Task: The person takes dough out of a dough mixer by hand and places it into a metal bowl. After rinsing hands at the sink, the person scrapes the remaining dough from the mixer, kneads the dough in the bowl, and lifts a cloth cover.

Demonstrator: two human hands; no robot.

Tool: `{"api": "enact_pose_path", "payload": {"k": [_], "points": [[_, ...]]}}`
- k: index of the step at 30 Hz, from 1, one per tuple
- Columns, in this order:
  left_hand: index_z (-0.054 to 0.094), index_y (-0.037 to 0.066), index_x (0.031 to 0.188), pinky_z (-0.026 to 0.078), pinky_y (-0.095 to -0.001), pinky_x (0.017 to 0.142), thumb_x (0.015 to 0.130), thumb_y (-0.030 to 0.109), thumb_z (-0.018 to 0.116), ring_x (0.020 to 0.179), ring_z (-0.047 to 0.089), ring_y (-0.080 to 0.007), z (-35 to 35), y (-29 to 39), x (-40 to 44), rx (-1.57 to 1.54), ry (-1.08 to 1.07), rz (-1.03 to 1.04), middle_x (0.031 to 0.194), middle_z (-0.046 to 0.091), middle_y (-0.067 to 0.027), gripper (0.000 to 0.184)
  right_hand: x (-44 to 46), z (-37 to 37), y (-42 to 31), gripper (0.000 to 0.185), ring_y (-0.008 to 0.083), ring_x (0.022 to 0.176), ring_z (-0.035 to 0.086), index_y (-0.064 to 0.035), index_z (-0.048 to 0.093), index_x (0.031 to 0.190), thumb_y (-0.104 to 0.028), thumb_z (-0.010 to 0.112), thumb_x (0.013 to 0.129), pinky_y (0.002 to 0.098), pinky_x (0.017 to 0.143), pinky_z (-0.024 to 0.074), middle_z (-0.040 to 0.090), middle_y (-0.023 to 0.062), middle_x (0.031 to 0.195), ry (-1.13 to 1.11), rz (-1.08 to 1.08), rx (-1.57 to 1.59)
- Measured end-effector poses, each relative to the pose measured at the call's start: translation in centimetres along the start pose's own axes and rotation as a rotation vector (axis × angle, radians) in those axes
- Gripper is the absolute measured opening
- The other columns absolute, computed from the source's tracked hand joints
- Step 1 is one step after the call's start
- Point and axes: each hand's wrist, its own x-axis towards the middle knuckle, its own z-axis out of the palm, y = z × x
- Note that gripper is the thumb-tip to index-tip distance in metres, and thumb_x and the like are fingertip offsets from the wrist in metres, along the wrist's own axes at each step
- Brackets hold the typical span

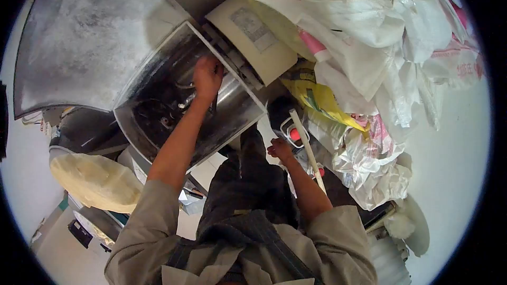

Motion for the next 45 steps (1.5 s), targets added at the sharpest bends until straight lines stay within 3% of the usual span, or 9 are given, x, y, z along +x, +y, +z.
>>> {"api": "enact_pose_path", "payload": {"k": [9,15,17,20,31,35,38,40,45], "points": [[0.064,0.006,0.072,0.046,-0.0429,0.066,0.07,0.008,0.067,0.076,0.057,-0.0326,-1.4,1.7,-2.8,0.158,-0.263,0.274,0.074,0.055,-0.0111,0.005,0.0,-0.5,-1.5,0.031,0.0204,0.061,0.065,0.0007,0.055,0.103,-0.028,0.051,0.092,0.0287,0.051,0.051,0.067,0.0162,0.08,0.016,-0.037,0.028],[0.06,0.005,0.088,0.05,-0.0406,0.074,0.082,0.009,0.059,0.08,0.06,-0.0317,-1.1,5.8,-7.2,-0.385,-0.092,-0.346,0.087,0.06,-0.014,0.008,1.4,-1.9,0.5,0.028,0.0197,0.06,0.064,-0.0007,0.054,0.103,-0.025,0.05,0.091,0.0283,0.048,0.0489,0.066,0.0154,0.078,-0.051,-0.348,-0.32],[0.056,0.006,0.092,0.051,-0.0428,0.073,0.086,0.014,0.054,0.079,0.06,-0.0323,-1.1,5.7,-8.2,-1.037,-0.124,-0.903,0.087,0.06,-0.0149,0.01,0.8,-1.8,0.5,0.023,0.0195,0.06,0.064,-0.002,0.053,0.098,-0.024,0.05,0.091,0.0286,0.047,0.048,0.065,0.0149,0.078,-0.061,-0.378,-0.346],[0.053,0.008,0.085,0.048,-0.0405,0.059,0.084,0.022,0.054,0.063,0.056,-0.022,-3.3,7.6,-7.0,-1.614,0.046,-1.396,0.075,0.058,-0.0111,0.014,-1.7,-0.6,-1.5,0.019,0.0194,0.059,0.063,-0.0029,0.051,0.092,-0.021,0.051,0.09,0.0284,0.046,0.0469,0.065,0.0145,0.075,0.033,0.011,0.091],[0.055,0.007,0.086,0.046,-0.0361,0.048,0.083,0.022,0.058,0.053,0.051,-0.0191,-2.2,-1.2,0.1,-1.051,-0.248,-1.156,0.07,0.055,-0.0065,0.016,-2.0,-1.5,0.3,0.026,0.0178,0.062,0.064,0.0005,0.059,0.097,-0.024,0.054,0.09,0.0299,0.055,0.0528,0.067,0.0108,0.078,0.045,-0.056,-0.156],[0.064,0.003,0.082,0.045,-0.0351,0.05,0.079,0.023,0.063,0.055,0.056,-0.019,-1.5,-1.2,0.6,-0.738,-0.426,-1.097,0.063,0.058,-0.0075,0.02,-1.2,-2.2,1.5,0.023,0.0172,0.056,0.062,-0.0001,0.057,0.094,-0.022,0.053,0.091,0.0274,0.046,0.0474,0.065,0.0119,0.074,0.095,-0.019,-0.056],[0.069,-0.001,0.081,0.046,-0.0353,0.055,0.077,0.023,0.065,0.059,0.06,-0.0202,-0.4,-1.7,0.2,-0.48,-0.431,-0.902,0.063,0.062,-0.0114,0.024,0.8,-3.8,3.4,0.021,0.0163,0.056,0.061,-0.0011,0.058,0.089,-0.021,0.052,0.09,0.0284,0.046,0.0464,0.064,0.0113,0.074,-0.024,-0.421,-0.485],[0.07,-0.003,0.082,0.047,-0.0352,0.058,0.075,0.022,0.066,0.062,0.062,-0.0211,0.0,-1.7,-0.1,-0.418,-0.382,-0.841,0.066,0.065,-0.0137,0.026,-2.4,-2.0,-0.5,0.021,0.0157,0.057,0.06,-0.0023,0.057,0.084,-0.021,0.05,0.09,0.0289,0.047,0.046,0.064,0.0112,0.074,0.066,-0.036,-0.077],[0.072,-0.001,0.09,0.05,-0.0333,0.07,0.071,0.017,0.068,0.069,0.065,-0.0233,0.4,-1.6,-0.7,-0.391,-0.208,-0.745,0.075,0.069,-0.0162,0.027,-1.9,-1.8,-0.4,0.021,0.0157,0.058,0.061,-0.0027,0.056,0.084,-0.022,0.049,0.09,0.0284,0.049,0.047,0.064,0.0117,0.076,0.037,-0.041,-0.052]]}}
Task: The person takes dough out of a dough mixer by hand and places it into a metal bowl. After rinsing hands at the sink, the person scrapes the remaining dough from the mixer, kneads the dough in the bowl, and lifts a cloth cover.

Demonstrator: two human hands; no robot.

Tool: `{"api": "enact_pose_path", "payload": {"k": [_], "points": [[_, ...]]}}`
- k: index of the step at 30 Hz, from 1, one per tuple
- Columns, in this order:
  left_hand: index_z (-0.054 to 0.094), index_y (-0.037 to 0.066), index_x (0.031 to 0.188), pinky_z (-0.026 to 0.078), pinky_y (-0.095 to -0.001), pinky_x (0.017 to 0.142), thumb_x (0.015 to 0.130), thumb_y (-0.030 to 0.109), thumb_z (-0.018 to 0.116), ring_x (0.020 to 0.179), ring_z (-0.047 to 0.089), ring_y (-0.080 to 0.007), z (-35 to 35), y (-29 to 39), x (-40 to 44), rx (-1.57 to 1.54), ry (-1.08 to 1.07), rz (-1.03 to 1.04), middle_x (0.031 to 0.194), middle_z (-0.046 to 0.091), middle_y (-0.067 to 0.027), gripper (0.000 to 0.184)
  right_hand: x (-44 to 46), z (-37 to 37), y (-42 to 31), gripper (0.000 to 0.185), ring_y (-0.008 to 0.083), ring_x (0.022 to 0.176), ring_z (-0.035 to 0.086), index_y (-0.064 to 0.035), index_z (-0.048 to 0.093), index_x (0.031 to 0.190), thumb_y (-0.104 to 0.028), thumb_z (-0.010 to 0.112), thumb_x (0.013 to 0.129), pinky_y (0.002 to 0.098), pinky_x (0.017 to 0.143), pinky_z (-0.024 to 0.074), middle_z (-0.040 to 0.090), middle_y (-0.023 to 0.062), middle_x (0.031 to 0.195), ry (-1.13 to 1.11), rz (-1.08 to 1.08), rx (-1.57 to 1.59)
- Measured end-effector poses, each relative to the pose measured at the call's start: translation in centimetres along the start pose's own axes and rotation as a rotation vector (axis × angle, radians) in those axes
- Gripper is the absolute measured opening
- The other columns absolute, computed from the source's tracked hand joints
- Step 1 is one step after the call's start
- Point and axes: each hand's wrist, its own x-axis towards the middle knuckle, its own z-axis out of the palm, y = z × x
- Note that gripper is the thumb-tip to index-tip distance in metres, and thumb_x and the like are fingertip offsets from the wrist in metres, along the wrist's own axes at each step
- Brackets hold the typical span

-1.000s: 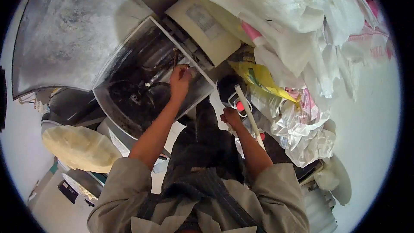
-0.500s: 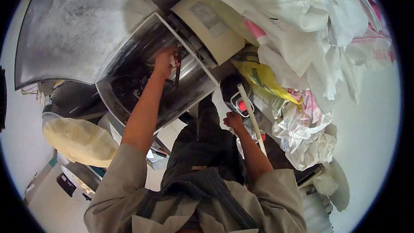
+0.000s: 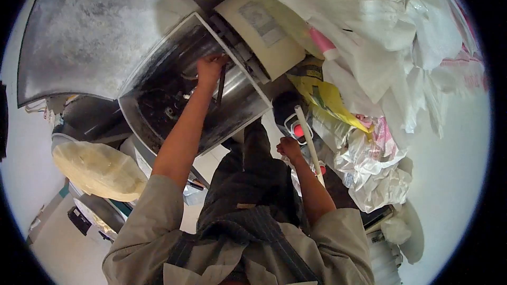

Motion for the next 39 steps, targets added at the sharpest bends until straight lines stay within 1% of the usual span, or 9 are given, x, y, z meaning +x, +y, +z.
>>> {"api": "enact_pose_path", "payload": {"k": [11,14,18,22,25,28,31,34,39], "points": [[0.069,0.003,0.093,0.048,-0.0303,0.069,0.075,0.008,0.067,0.079,0.061,-0.0185,-0.4,1.1,-1.1,-0.111,0.021,0.149,0.086,0.066,-0.0098,0.018,3.2,-0.8,1.4,0.019,0.0147,0.054,0.059,-0.0048,0.053,0.071,-0.017,0.051,0.085,0.0295,0.048,0.0456,0.061,0.0081,0.069,0.002,-0.04,-0.152],[0.066,0.005,0.097,0.048,-0.0295,0.065,0.081,0.01,0.065,0.073,0.061,-0.0175,-3.6,1.4,-2.5,-0.471,-0.1,-0.135,0.084,0.065,-0.0067,0.017,7.0,-3.2,5.6,0.02,0.0149,0.05,0.055,-0.0056,0.051,0.064,-0.016,0.056,0.08,0.0319,0.046,0.0433,0.057,0.0066,0.061,-0.042,-0.74,-0.601],[0.064,0.006,0.096,0.05,-0.0323,0.064,0.085,0.013,0.062,0.071,0.061,-0.0199,-10.1,-4.3,-3.9,-0.845,-0.106,-0.237,0.086,0.065,-0.0084,0.014,5.3,-3.0,1.1,0.009,0.0114,0.066,0.062,-0.0025,0.058,0.088,-0.011,0.056,0.086,0.0276,0.055,0.0502,0.063,0.0047,0.077,-0.157,-0.17,-0.705],[0.058,0.005,0.097,0.042,-0.0305,0.045,0.088,0.022,0.056,0.059,0.054,-0.0156,-13.9,-13.2,-4.9,-0.893,0.036,-0.227,0.076,0.06,-0.0092,0.019,8.7,-4.7,6.9,0.01,0.0138,0.064,0.063,-0.006,0.057,0.082,-0.014,0.054,0.087,0.028,0.053,0.0504,0.063,0.0048,0.074,-0.272,-0.864,-0.567],[0.056,0.006,0.098,0.04,-0.0293,0.042,0.089,0.018,0.054,0.053,0.052,-0.0164,-13.1,-17.3,-6.8,0.29,0.211,0.211,0.072,0.059,-0.0086,0.016,4.2,-1.9,1.8,0.016,0.016,0.068,0.065,-0.0044,0.06,0.086,-0.019,0.054,0.09,0.0295,0.055,0.0524,0.065,0.0075,0.078,-0.14,-0.04,-0.116],[0.055,0.008,0.104,0.038,-0.0273,0.039,0.089,0.018,0.055,0.05,0.051,-0.0155,-11.2,-23.0,-6.9,-0.305,0.178,0.073,0.073,0.059,-0.0087,0.018,2.3,-0.4,0.0,0.018,0.0165,0.065,0.064,-0.0022,0.06,0.09,-0.02,0.054,0.091,0.0292,0.055,0.0523,0.065,0.0082,0.078,-0.054,-0.038,-0.097],[0.051,0.008,0.119,0.047,-0.0336,0.05,0.085,0.02,0.062,0.064,0.062,-0.0241,-10.1,-23.0,-7.0,-0.213,0.366,-0.194,0.084,0.065,-0.0139,0.038,2.5,-0.3,-0.1,0.022,0.0165,0.063,0.063,-0.0009,0.059,0.095,-0.022,0.052,0.093,0.0287,0.056,0.0523,0.066,0.0091,0.079,-0.059,-0.057,-0.202],[0.05,0.008,0.127,0.051,-0.0393,0.071,0.08,0.024,0.068,0.087,0.066,-0.0318,-10.0,-25.1,-5.9,0.601,0.512,0.39,0.098,0.067,-0.0177,0.054,1.8,-0.7,0.1,0.016,0.013,0.058,0.059,-0.0048,0.056,0.084,-0.019,0.052,0.09,0.0268,0.048,0.0459,0.062,0.0075,0.071,-0.099,-0.117,-0.11],[0.058,0.006,0.122,0.048,-0.0398,0.086,0.075,0.028,0.073,0.099,0.063,-0.0323,-10.6,-20.4,-6.3,0.609,0.137,0.021,0.103,0.068,-0.0157,0.054,3.2,-2.2,1.7,0.018,0.0145,0.055,0.059,-0.0037,0.057,0.09,-0.021,0.055,0.091,0.0271,0.047,0.0459,0.062,0.0084,0.071,-0.039,-0.03,-0.078]]}}
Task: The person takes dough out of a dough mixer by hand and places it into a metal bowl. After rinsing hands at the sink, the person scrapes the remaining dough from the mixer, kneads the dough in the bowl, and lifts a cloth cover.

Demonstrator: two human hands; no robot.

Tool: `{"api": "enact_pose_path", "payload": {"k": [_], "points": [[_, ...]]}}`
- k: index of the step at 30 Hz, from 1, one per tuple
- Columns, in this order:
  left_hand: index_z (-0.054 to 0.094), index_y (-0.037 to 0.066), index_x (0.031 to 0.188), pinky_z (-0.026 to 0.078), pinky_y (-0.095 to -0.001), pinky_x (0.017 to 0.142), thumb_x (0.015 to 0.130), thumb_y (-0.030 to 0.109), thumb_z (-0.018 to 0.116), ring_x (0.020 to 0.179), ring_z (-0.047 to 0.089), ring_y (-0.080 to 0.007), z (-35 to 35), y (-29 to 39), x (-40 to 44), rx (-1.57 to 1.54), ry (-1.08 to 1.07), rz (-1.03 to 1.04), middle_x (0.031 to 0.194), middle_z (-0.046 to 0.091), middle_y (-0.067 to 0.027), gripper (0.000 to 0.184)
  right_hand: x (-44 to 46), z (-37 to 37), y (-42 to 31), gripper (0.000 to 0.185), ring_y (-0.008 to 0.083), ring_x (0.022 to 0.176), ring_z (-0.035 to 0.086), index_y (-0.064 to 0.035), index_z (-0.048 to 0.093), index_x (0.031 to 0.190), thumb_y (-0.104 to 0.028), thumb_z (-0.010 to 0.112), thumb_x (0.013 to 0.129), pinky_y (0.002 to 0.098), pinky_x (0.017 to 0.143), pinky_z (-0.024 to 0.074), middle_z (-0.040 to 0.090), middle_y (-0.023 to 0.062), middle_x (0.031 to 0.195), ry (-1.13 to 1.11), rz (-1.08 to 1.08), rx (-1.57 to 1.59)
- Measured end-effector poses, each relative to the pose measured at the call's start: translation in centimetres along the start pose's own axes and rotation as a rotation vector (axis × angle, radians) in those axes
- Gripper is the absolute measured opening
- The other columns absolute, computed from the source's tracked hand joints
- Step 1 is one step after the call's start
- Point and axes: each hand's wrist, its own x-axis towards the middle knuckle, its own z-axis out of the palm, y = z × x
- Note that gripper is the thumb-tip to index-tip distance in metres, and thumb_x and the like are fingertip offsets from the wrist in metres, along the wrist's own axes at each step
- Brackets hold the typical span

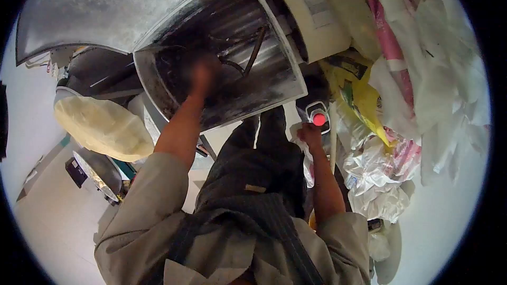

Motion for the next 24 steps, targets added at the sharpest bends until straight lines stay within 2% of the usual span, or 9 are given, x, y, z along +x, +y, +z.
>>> {"api": "enact_pose_path", "payload": {"k": [4,5,7,11,13,15,18,21,24], "points": [[0.061,0.002,0.115,0.049,-0.0357,0.084,0.076,0.03,0.073,0.092,0.065,-0.0264,0.9,-0.2,-0.2,-0.18,0.059,-0.061,0.105,0.068,-0.0144,0.049,0.0,-0.5,0.3,0.02,0.0147,0.054,0.059,-0.0033,0.058,0.094,-0.023,0.056,0.091,0.0275,0.046,0.0459,0.062,0.0079,0.071,-0.054,-0.056,-0.285],[0.063,0.001,0.109,0.049,-0.0346,0.078,0.079,0.029,0.071,0.085,0.065,-0.024,1.9,-1.1,0.0,-0.215,0.18,0.0,0.098,0.068,-0.0127,0.042,-0.2,-0.5,0.3,0.02,0.0147,0.054,0.059,-0.0033,0.058,0.095,-0.023,0.056,0.091,0.0275,0.046,0.0459,0.062,0.0077,0.071,-0.059,-0.072,-0.363],[0.065,0.0,0.102,0.05,-0.0335,0.072,0.081,0.028,0.069,0.077,0.065,-0.0216,2.4,-2.0,0.2,-0.249,0.3,0.063,0.092,0.069,-0.0109,0.035,-1.4,0.3,-0.5,0.019,0.0143,0.056,0.059,-0.004,0.057,0.093,-0.023,0.056,0.091,0.0264,0.047,0.0453,0.062,0.0074,0.071,-0.026,-0.003,0.013],[0.058,0.005,0.086,0.045,-0.0345,0.051,0.085,0.027,0.062,0.056,0.055,-0.0197,1.4,-3.1,0.0,-0.049,0.46,0.292,0.068,0.057,-0.0068,0.022,-1.8,1.3,-1.3,0.018,0.0142,0.059,0.06,-0.0046,0.057,0.092,-0.022,0.055,0.09,0.0255,0.049,0.0455,0.062,0.0077,0.074,-0.007,0.065,0.098],[0.057,0.007,0.082,0.044,-0.0348,0.046,0.086,0.027,0.06,0.051,0.053,-0.0192,2.1,-3.6,-1.7,0.005,0.497,0.337,0.062,0.054,-0.0057,0.021,-1.5,1.5,-1.1,0.023,0.0155,0.062,0.061,-0.0024,0.058,0.095,-0.025,0.056,0.091,0.0275,0.053,0.0474,0.064,0.0086,0.077,-0.114,-0.085,-0.101],[0.056,0.007,0.083,0.044,-0.0351,0.047,0.086,0.026,0.06,0.052,0.053,-0.0194,2.9,-3.8,-3.2,-0.172,0.312,0.136,0.063,0.054,-0.0058,0.02,-1.6,2.1,-1.5,0.022,0.0157,0.062,0.061,-0.0023,0.058,0.095,-0.024,0.056,0.091,0.0278,0.053,0.0479,0.064,0.0085,0.077,-0.088,-0.012,-0.023],[0.055,0.008,0.084,0.044,-0.0354,0.047,0.086,0.026,0.061,0.053,0.052,-0.0197,4.2,-3.1,-3.9,-1.16,-0.022,-0.71,0.065,0.054,-0.0058,0.018,-2.3,3.3,-2.4,0.022,0.0138,0.059,0.058,-0.0025,0.058,0.095,-0.024,0.055,0.091,0.0273,0.051,0.0457,0.063,0.0085,0.076,-0.008,0.048,0.095],[0.054,0.009,0.085,0.045,-0.0358,0.048,0.086,0.025,0.061,0.054,0.052,-0.0201,5.0,-3.5,-3.2,-1.432,-0.061,-0.84,0.066,0.054,-0.0059,0.017,-2.7,2.8,-2.4,0.023,0.0138,0.059,0.058,-0.0035,0.057,0.096,-0.026,0.055,0.091,0.0273,0.051,0.046,0.063,0.0082,0.077,0.001,0.044,0.07],[0.053,0.01,0.087,0.045,-0.0362,0.049,0.086,0.024,0.061,0.055,0.052,-0.0204,6.8,-5.1,-1.9,-1.459,-0.023,-0.76,0.068,0.054,-0.006,0.016,-1.9,1.7,-2.2,0.024,0.0145,0.062,0.06,-0.0031,0.058,0.099,-0.026,0.055,0.091,0.0268,0.052,0.0472,0.064,0.0079,0.077,-0.044,0.031,-0.07]]}}
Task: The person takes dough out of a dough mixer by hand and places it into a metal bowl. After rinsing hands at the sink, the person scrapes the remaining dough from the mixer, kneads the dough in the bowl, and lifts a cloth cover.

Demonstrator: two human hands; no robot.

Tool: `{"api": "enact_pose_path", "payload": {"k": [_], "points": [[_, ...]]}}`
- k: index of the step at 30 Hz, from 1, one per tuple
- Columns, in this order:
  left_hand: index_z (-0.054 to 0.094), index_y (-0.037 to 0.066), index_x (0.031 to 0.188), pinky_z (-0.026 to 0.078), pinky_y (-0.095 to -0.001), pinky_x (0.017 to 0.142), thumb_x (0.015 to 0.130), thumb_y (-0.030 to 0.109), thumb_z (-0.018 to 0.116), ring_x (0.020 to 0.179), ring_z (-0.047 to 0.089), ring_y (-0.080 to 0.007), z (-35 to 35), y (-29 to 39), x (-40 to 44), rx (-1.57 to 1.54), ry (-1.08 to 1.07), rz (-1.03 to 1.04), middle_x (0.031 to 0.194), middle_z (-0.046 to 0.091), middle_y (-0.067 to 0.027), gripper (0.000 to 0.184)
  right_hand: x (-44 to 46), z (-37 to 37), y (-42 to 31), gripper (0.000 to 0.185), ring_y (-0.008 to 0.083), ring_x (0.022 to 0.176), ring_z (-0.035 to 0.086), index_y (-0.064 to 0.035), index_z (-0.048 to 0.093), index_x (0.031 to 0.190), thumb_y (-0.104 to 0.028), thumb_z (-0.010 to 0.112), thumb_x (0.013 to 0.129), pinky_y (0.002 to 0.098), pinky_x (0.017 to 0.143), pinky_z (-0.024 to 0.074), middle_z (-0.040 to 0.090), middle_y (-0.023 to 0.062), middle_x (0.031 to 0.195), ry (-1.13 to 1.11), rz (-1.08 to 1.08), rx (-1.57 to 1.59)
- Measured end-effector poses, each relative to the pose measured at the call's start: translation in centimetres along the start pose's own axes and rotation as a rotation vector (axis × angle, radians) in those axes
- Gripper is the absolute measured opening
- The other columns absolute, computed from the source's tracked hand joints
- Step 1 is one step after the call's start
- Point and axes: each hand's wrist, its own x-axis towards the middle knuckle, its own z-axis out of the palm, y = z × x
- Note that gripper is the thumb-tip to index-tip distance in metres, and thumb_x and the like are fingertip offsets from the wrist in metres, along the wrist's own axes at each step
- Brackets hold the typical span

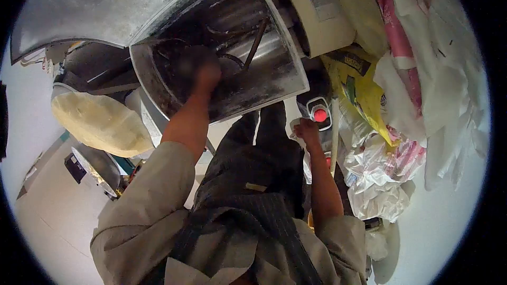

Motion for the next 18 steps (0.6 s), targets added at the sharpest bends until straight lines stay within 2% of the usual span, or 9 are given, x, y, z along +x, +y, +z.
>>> {"api": "enact_pose_path", "payload": {"k": [2,4,6,7,10,12,15,16,18], "points": [[0.052,0.011,0.088,0.045,-0.0365,0.049,0.086,0.024,0.061,0.056,0.052,-0.0207,-2.2,-2.7,3.3,0.239,-0.173,0.421,0.069,0.053,-0.006,0.016,-0.1,-0.1,0.4,0.025,0.0132,0.061,0.059,-0.002,0.059,0.101,-0.025,0.055,0.092,0.0253,0.051,0.0454,0.065,0.0079,0.077,-0.003,-0.001,-0.086],[0.052,0.011,0.089,0.046,-0.0371,0.052,0.085,0.022,0.062,0.06,0.054,-0.0209,-2.0,-2.5,3.2,0.354,-0.239,0.645,0.071,0.054,-0.0058,0.015,-0.8,0.1,0.4,0.023,0.0132,0.062,0.06,-0.0025,0.058,0.097,-0.025,0.056,0.092,0.0255,0.051,0.0451,0.065,0.0077,0.077,0.041,0.038,0.088],[0.059,0.008,0.099,0.05,-0.0408,0.066,0.091,0.022,0.052,0.08,0.06,-0.0247,2.2,1.6,-1.0,-0.248,0.199,-0.209,0.085,0.06,-0.01,0.018,-1.0,0.1,0.4,0.023,0.013,0.062,0.059,-0.0028,0.057,0.097,-0.025,0.056,0.091,0.0256,0.051,0.0449,0.065,0.0078,0.076,0.047,0.031,0.125],[0.059,0.008,0.099,0.05,-0.0408,0.066,0.091,0.022,0.052,0.08,0.06,-0.0247,2.3,0.9,-1.2,-0.249,0.207,-0.216,0.085,0.06,-0.01,0.018,-1.2,0.0,0.9,0.023,0.0127,0.061,0.059,-0.0031,0.056,0.096,-0.025,0.057,0.091,0.0257,0.051,0.0447,0.064,0.008,0.076,0.048,0.03,0.162],[0.057,0.01,0.095,0.05,-0.0357,0.062,0.093,0.024,0.049,0.075,0.058,-0.0216,2.0,-1.0,-0.3,-0.021,0.001,-0.092,0.078,0.056,-0.0071,0.016,-0.9,-0.2,1.6,0.022,0.0128,0.061,0.058,-0.0037,0.056,0.099,-0.024,0.056,0.091,0.0256,0.051,0.0447,0.065,0.0088,0.077,0.018,0.046,0.162],[0.059,0.01,0.098,0.049,-0.0377,0.069,0.09,0.024,0.051,0.083,0.059,-0.0245,1.6,-1.9,-0.3,0.335,-0.073,-0.051,0.088,0.058,-0.0098,0.018,-0.8,-0.1,1.8,0.021,0.0127,0.06,0.057,-0.0038,0.056,0.099,-0.024,0.056,0.091,0.0257,0.05,0.0442,0.064,0.0092,0.077,0.027,0.059,0.156],[0.062,0.009,0.103,0.049,-0.0408,0.081,0.086,0.024,0.054,0.096,0.06,-0.0288,1.8,-0.8,-1.4,1.679,-0.446,0.234,0.103,0.06,-0.0139,0.024,-1.0,0.1,1.3,0.019,0.0126,0.058,0.056,-0.0043,0.055,0.098,-0.023,0.054,0.092,0.0257,0.049,0.0431,0.064,0.009,0.076,0.034,0.061,0.154],[0.063,0.008,0.104,0.049,-0.0419,0.085,0.084,0.023,0.055,0.1,0.06,-0.0303,1.9,-0.8,-1.2,1.982,-0.532,0.338,0.108,0.061,-0.0153,0.026,-1.0,0.0,1.0,0.018,0.0125,0.057,0.055,-0.0047,0.055,0.097,-0.022,0.053,0.093,0.0256,0.048,0.0425,0.063,0.0085,0.075,0.038,0.051,0.16],[0.064,0.008,0.107,0.047,-0.0428,0.091,0.083,0.024,0.056,0.104,0.06,-0.0324,1.5,-1.2,-0.5,2.306,-0.485,0.491,0.114,0.062,-0.0169,0.03,-0.6,-0.3,1.7,0.016,0.0126,0.056,0.055,-0.0055,0.055,0.095,-0.022,0.053,0.092,0.0253,0.047,0.0421,0.062,0.0075,0.073,-0.009,0.018,0.243]]}}
